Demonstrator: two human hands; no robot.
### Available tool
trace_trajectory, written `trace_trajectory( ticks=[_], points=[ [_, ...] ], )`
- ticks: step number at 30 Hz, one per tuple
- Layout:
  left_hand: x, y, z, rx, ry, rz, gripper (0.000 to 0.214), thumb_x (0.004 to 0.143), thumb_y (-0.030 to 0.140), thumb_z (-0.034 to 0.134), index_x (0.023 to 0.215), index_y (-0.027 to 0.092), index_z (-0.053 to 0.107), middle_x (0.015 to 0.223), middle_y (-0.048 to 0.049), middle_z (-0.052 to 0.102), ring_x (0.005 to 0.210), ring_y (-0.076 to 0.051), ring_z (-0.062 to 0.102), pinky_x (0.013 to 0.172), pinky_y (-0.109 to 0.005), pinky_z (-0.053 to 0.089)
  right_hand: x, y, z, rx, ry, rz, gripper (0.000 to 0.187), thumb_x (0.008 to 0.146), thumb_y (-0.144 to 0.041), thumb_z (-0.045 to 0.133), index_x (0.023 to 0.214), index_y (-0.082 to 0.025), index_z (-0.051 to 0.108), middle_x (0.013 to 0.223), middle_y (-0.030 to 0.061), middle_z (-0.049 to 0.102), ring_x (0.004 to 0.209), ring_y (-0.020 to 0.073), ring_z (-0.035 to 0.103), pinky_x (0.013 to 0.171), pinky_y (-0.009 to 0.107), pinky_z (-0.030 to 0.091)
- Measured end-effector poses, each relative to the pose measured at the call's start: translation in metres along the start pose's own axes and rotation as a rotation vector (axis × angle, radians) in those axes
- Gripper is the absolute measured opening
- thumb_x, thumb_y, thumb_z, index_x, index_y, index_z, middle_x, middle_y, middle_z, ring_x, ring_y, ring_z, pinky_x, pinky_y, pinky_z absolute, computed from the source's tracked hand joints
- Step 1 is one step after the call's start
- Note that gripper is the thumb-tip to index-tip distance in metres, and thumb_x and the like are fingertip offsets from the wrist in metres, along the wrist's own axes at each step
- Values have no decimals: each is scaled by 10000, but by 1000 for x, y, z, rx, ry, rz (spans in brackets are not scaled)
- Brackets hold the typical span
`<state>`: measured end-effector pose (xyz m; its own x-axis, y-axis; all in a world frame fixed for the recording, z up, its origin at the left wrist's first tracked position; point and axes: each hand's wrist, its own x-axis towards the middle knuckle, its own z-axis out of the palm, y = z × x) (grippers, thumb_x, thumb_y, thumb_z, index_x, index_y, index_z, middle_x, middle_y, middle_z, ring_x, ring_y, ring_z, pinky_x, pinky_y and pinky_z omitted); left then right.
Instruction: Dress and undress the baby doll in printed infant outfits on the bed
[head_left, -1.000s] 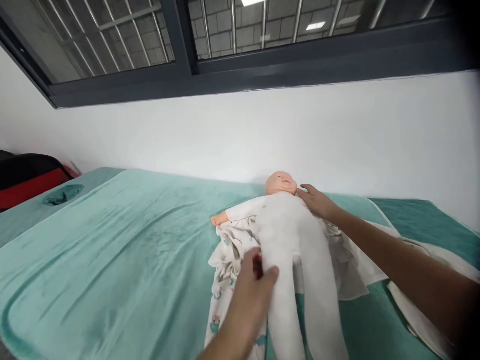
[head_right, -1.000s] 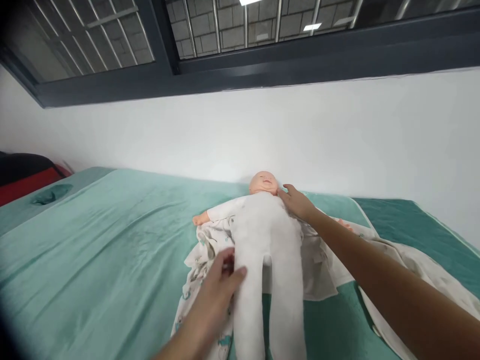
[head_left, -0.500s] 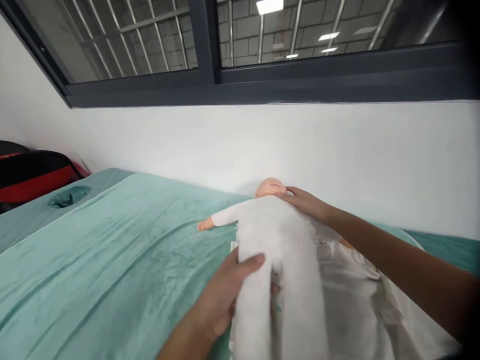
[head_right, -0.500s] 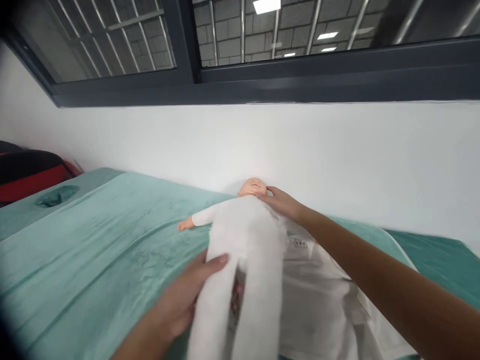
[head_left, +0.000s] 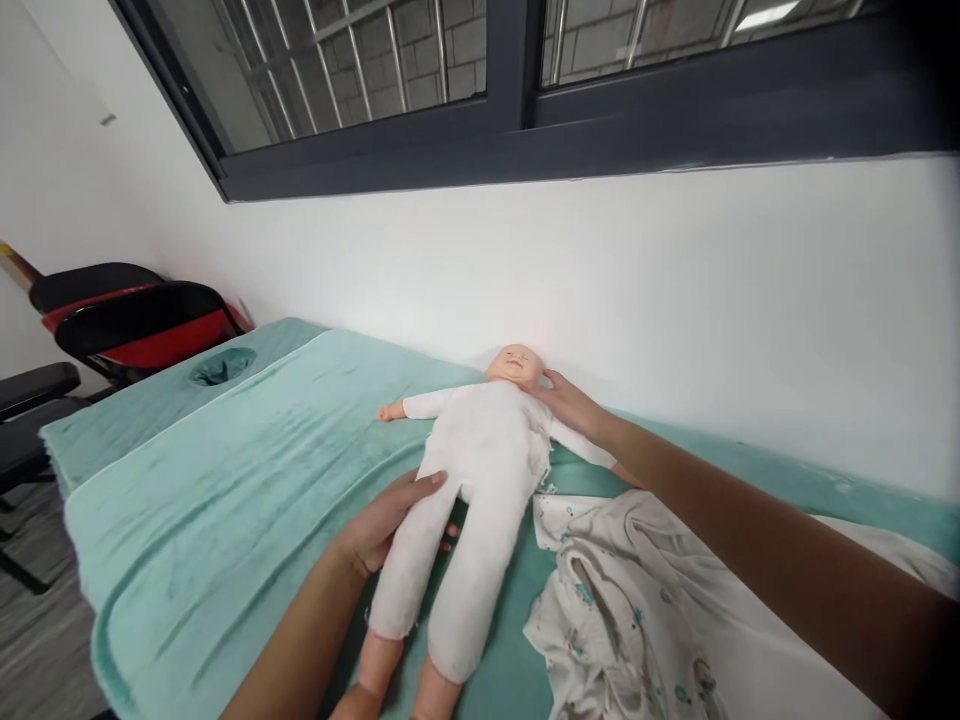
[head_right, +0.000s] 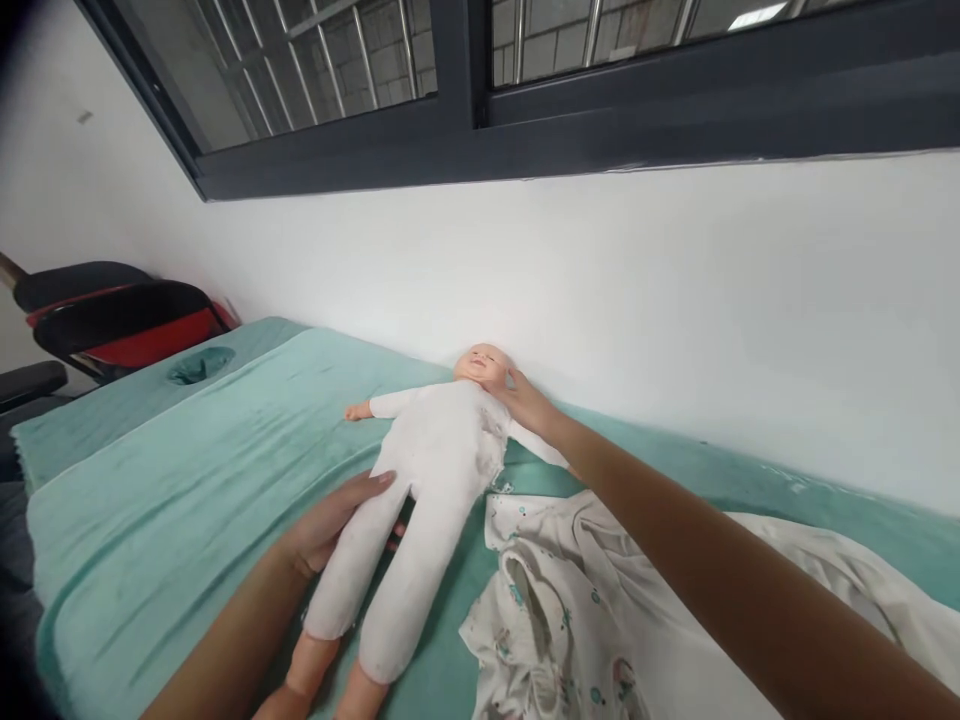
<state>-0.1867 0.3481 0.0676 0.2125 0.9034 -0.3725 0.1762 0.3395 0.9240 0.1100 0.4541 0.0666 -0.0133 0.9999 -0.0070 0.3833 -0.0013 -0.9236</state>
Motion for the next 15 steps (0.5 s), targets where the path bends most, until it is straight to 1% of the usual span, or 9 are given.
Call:
trace_trajectory(
  ticks=[3, 5, 6, 8, 9, 11, 12, 13, 15],
  points=[
    [-21, 9, 10, 318, 331, 201, 486, 765, 505, 675, 1139, 194, 669, 1076, -141, 725, 975, -352, 683, 861, -519, 556, -26, 37, -38, -157, 13, 134, 539, 931, -619, 405, 1183, -191, 614, 1164, 123, 708, 1037, 271, 669, 912, 373, 505],
    [-48, 10, 31, 488, 547, 362, 409, 813, 455, 628, 1137, 208, 668, 1117, -102, 713, 1045, -320, 657, 941, -492, 517, -56, 67, -70, -273, 73, 131, 461, 941, -584, 383, 928, -205, 644, 983, 101, 732, 889, 242, 674, 804, 336, 508],
    [-63, 8, 46, 520, 598, 443, 346, 858, 434, 578, 1104, 211, 678, 1099, -86, 715, 1056, -298, 650, 950, -466, 509, -74, 81, -86, -334, 131, 125, 456, 936, -593, 383, 829, -219, 622, 929, 87, 728, 845, 235, 662, 760, 329, 498],
    [-91, -6, 82, 513, 398, 484, 293, 919, 417, 511, 1067, 251, 702, 1032, -50, 723, 940, -237, 668, 863, -379, 530, -110, 104, -114, -506, 176, 123, 507, 932, -635, 345, 716, -238, 574, 782, 67, 698, 732, 237, 625, 686, 343, 459],
    [-102, -16, 102, 527, 268, 488, 296, 895, 427, 559, 1093, 260, 703, 1038, -53, 721, 916, -233, 669, 836, -363, 532, -126, 112, -124, -583, 156, 117, 522, 932, -643, 332, 691, -238, 557, 733, 60, 678, 699, 240, 607, 664, 347, 437],
    [-113, -38, 140, 642, 63, 487, 626, 680, 451, 793, 1247, 231, 644, 1195, -111, 680, 1034, -306, 642, 891, -410, 513, -155, 117, -138, -685, 60, 117, 503, 912, -646, 373, 700, -238, 574, 724, 54, 671, 696, 249, 601, 667, 349, 420],
    [-116, -48, 155, 725, 64, 473, 739, 567, 414, 861, 1237, 192, 643, 1223, -150, 659, 1089, -360, 608, 914, -455, 496, -167, 114, -142, -714, 2, 116, 468, 891, -642, 422, 731, -239, 599, 751, 54, 680, 714, 257, 606, 674, 350, 420],
    [-117, -57, 168, 795, 84, 460, 713, 560, 339, 861, 1219, 175, 643, 1230, -167, 645, 1115, -381, 585, 928, -482, 479, -178, 109, -142, -729, -52, 109, 421, 864, -625, 481, 768, -241, 624, 788, 55, 692, 737, 265, 613, 684, 353, 424],
    [-119, -65, 185, 838, 31, 517, 485, 664, 166, 742, 1141, 189, 655, 1180, -133, 655, 1092, -336, 588, 917, -453, 475, -199, 88, -136, -720, -122, 73, 327, 820, -557, 569, 838, -244, 660, 866, 55, 708, 789, 280, 623, 709, 360, 437]
  ],
)
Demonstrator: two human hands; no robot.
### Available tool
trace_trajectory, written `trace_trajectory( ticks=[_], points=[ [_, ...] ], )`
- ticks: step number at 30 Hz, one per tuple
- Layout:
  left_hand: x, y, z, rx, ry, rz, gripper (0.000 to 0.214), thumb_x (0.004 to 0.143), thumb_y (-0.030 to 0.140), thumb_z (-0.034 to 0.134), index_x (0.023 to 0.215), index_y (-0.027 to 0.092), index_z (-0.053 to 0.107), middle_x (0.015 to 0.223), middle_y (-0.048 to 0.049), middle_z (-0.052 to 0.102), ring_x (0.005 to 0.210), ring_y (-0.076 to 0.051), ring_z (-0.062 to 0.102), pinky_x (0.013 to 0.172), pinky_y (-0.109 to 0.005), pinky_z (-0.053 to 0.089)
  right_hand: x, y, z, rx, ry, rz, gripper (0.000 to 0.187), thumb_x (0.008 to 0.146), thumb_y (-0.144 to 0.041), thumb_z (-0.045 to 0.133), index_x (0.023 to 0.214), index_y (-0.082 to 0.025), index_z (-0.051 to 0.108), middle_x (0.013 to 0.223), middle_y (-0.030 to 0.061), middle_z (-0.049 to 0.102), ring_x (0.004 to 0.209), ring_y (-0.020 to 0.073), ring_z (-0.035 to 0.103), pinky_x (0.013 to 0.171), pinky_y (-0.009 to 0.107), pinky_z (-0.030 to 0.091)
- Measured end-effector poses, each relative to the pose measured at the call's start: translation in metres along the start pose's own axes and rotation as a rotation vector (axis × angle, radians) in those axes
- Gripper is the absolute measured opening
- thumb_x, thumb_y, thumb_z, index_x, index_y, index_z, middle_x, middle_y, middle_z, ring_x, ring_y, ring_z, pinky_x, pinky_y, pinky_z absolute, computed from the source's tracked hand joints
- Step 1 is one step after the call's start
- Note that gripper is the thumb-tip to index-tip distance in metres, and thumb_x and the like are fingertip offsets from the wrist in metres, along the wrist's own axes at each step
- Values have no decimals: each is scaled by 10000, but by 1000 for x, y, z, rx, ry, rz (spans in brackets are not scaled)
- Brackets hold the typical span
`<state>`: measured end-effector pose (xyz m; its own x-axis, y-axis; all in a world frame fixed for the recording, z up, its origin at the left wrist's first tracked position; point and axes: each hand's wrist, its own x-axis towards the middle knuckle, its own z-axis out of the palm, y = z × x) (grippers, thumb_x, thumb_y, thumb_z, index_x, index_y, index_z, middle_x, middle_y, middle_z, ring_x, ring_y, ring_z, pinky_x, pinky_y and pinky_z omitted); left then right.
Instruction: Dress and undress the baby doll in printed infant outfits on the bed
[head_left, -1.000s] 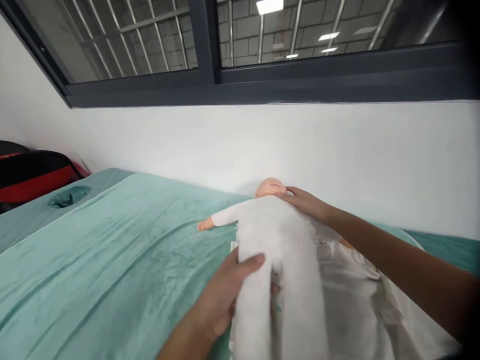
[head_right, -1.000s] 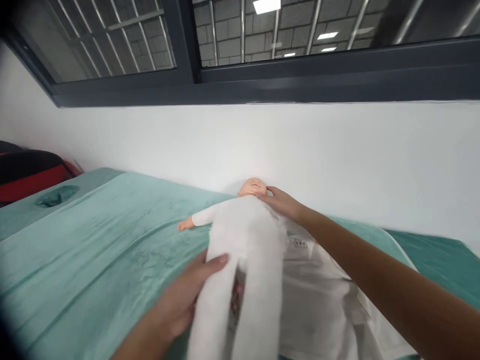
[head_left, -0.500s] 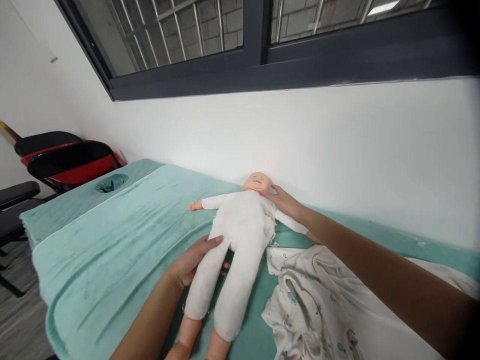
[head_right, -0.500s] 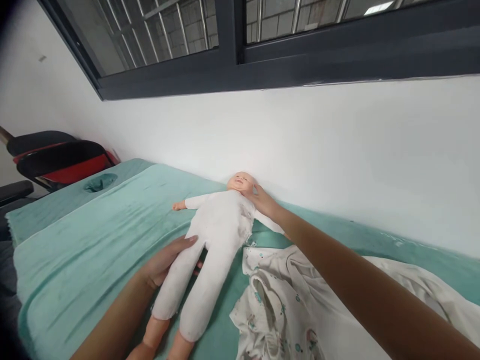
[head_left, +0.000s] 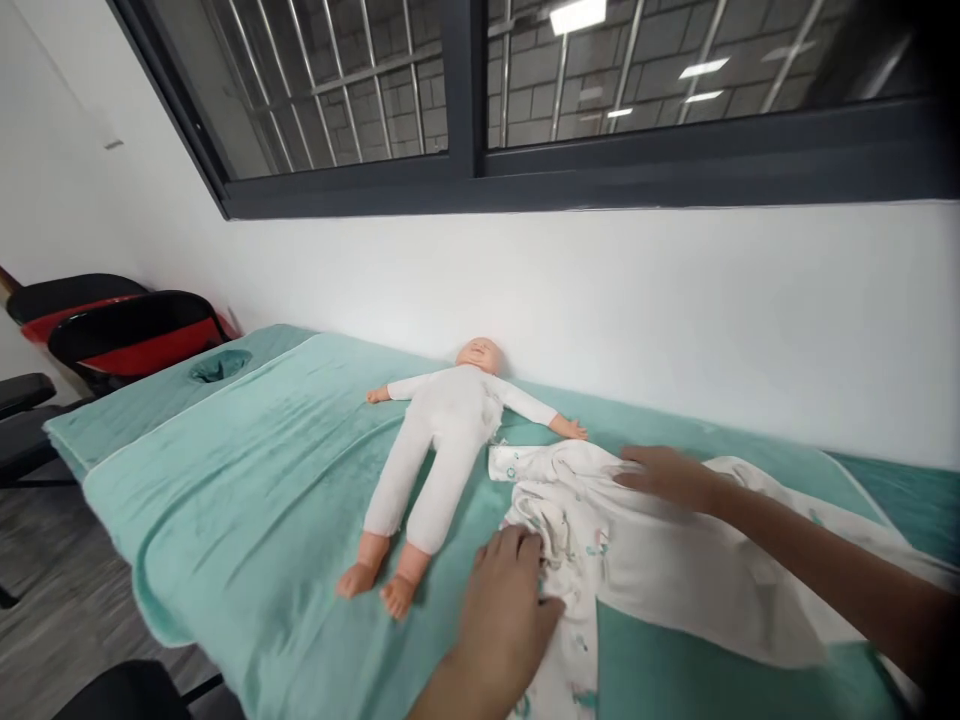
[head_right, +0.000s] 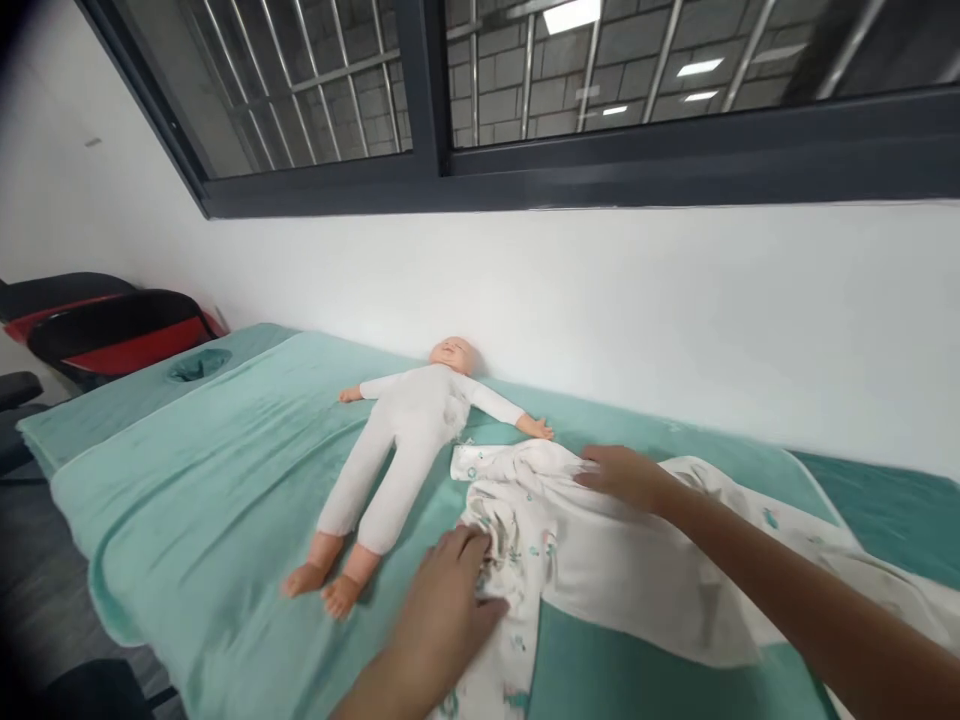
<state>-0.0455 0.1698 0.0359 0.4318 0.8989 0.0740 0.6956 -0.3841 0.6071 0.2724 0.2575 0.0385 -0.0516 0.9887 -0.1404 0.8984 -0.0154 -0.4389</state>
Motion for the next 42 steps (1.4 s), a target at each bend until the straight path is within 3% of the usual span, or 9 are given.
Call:
trace_trajectory(
  ticks=[5, 11, 16, 22, 26, 30, 33, 37, 42],
  points=[
    [-23, 36, -8, -92, -89, 542, 462, 697, 7, 557, 1084, 249, 629, 1092, -35, 649, 1047, -221, 579, 917, -362, 459, -83, -89, -19, 292, 0, -240, 278, 877, -471, 533, 909, -246, 694, 978, 14, 709, 930, 256, 625, 817, 339, 466],
    [-80, 88, -41, 89, 443, 517, 613, 689, -15, 532, 1259, 210, 503, 1291, -130, 513, 1244, -283, 470, 1017, -458, 420, -227, -182, -44, 376, -54, -413, 249, 910, -388, 542, 759, -224, 652, 812, -7, 630, 738, 162, 544, 662, 260, 414],
    [-123, 97, -73, 124, 517, 583, 181, 732, 102, 586, 858, 216, 524, 854, -15, 619, 884, -189, 593, 1043, -435, 402, -298, -186, -51, 357, -157, -322, 229, 828, -462, 668, 955, -274, 702, 865, 6, 672, 703, 175, 565, 585, 250, 414],
    [-170, 73, -89, -273, 875, 228, 226, 710, 144, 584, 858, 226, 434, 798, 15, 549, 738, -147, 546, 703, -277, 456, -311, -173, 6, 390, -9, -169, 430, 777, -508, 704, 1157, -310, 680, 1102, 45, 722, 921, 297, 660, 751, 349, 530],
    [-204, 61, -84, -365, 1011, 178, 227, 753, 126, 559, 914, 223, 431, 873, -3, 521, 807, -150, 544, 732, -281, 462, -304, -209, 67, 673, -192, -333, 423, 908, -496, 561, 1240, -258, 672, 1209, 66, 697, 1130, 320, 616, 1013, 471, 470],
    [-243, 41, -58, -231, 754, 125, 408, 812, 145, 605, 1188, 241, 480, 1228, -99, 500, 1166, -232, 536, 949, -384, 483, -291, -248, 110, 1028, -222, -311, 483, 914, -524, 573, 1295, -239, 653, 1308, 75, 655, 1280, 312, 545, 1115, 482, 392],
    [-265, 15, -37, -45, 595, 204, 854, 771, 210, 718, 1479, 277, 244, 1496, -185, 291, 1415, -337, 348, 1083, -517, 416, -283, -264, 122, 1146, -204, -286, 555, 900, -557, 590, 1344, -225, 619, 1349, 101, 628, 1336, 314, 502, 1153, 488, 346],
    [-274, -17, -30, 18, 729, 221, 811, 795, 105, 637, 1466, 320, 235, 1384, -155, 413, 1334, -310, 452, 1041, -533, 458, -288, -276, 115, 1020, -321, -458, 482, 929, -469, 583, 1373, -280, 595, 1406, 63, 589, 1312, 276, 528, 1160, 459, 349],
    [-278, -45, -41, 36, 526, 183, 545, 789, 81, 550, 1280, 299, 457, 1154, -78, 572, 1062, -246, 625, 857, -384, 557, -300, -262, 104, 752, -383, -560, 439, 887, -335, 642, 1323, -386, 623, 1349, -11, 633, 1200, 247, 604, 1100, 396, 433]
  ],
)
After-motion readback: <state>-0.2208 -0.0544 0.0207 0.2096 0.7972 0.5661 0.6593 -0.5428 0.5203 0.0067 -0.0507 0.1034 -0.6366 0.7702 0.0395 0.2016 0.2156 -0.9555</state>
